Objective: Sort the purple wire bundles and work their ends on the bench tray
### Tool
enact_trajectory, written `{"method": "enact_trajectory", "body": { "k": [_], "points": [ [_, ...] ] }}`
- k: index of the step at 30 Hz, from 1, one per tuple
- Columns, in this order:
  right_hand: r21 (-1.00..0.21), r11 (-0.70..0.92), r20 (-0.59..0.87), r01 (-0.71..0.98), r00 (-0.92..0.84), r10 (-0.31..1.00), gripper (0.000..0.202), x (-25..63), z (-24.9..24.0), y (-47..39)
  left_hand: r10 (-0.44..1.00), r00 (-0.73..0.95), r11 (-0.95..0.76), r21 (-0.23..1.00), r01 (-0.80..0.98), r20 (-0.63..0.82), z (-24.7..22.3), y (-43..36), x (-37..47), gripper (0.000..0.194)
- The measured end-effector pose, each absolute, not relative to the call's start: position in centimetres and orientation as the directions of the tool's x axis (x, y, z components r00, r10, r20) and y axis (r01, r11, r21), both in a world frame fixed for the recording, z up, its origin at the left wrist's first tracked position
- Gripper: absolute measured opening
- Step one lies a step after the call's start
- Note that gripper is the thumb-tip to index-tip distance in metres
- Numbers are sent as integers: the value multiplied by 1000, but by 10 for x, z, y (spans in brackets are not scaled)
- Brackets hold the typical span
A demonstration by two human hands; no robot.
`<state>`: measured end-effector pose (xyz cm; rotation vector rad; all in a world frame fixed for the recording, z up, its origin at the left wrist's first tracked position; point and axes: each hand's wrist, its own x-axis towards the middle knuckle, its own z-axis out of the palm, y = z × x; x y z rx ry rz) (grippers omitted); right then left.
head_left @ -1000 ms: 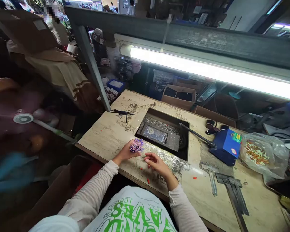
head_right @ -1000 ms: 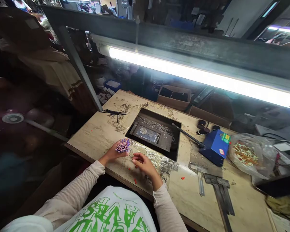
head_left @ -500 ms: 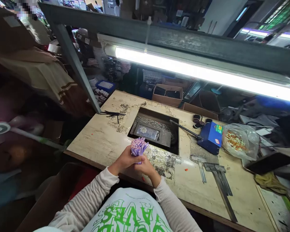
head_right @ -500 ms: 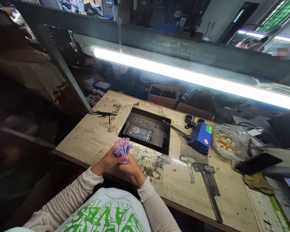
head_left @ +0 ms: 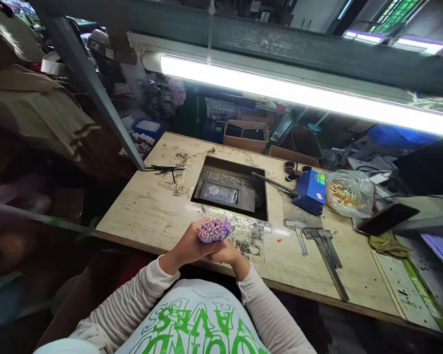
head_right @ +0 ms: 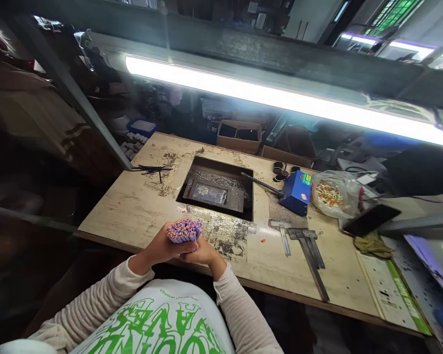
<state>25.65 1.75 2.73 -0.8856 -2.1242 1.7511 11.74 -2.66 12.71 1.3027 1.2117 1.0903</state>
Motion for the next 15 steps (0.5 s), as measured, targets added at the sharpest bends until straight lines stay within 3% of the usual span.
{"method": "enact_trajectory", "body": {
  "k": [8, 15],
  "points": [
    [-959, 77, -176, 273, -788, 590, 14, 246, 20, 1, 998, 57, -53, 978, 203, 42, 125, -36, 114, 32],
    [-974, -100, -224, 201, -836, 501, 13, 249, 20, -10, 986, 93, -163, 934, 319, 140, 125, -41, 109, 42]
  ]
}}
